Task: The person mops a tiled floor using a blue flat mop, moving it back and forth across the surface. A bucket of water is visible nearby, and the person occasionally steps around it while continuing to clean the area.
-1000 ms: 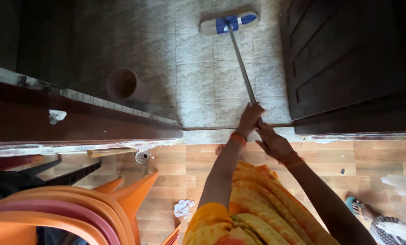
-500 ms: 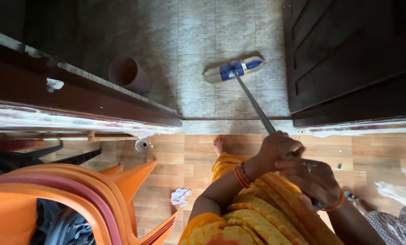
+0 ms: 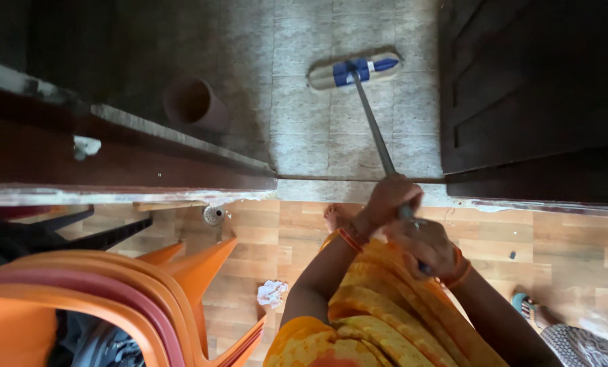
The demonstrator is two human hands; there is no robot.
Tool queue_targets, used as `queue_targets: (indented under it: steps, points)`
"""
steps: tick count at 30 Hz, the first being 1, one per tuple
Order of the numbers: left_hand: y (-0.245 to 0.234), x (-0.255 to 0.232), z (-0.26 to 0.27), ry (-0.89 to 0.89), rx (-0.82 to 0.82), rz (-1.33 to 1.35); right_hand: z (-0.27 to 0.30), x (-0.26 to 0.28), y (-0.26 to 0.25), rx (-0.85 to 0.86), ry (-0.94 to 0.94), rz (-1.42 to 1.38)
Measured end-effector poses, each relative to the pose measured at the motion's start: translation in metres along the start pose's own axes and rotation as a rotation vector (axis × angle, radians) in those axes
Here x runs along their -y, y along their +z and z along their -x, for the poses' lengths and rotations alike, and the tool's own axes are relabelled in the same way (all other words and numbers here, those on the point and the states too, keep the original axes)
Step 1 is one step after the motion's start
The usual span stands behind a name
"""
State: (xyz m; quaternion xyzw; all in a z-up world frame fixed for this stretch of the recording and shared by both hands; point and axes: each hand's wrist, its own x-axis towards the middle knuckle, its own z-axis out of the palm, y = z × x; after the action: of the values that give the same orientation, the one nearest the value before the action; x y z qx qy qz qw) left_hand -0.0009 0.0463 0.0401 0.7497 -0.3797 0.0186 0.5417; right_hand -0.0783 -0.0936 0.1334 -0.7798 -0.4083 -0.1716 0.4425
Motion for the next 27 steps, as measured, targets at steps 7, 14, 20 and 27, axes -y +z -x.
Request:
queue_targets:
  steps: [7,14,20,27]
  points:
    - [-0.032,0.167,-0.021,-0.114,0.097,-0.244,-0.016,-0.13,0.068,0.222,0.273,0.127]
    - [-0.019,0.281,-0.005,-0.18,0.148,-0.495,0.0,-0.195,0.126,0.218,0.183,0.158]
    - [0.027,0.239,0.041,-0.16,-0.005,-0.425,0.046,-0.148,0.111,0.314,0.24,0.209]
    - [0.078,0.068,0.065,-0.123,-0.126,-0.289,0.05,-0.01,0.017,0.156,0.264,0.221]
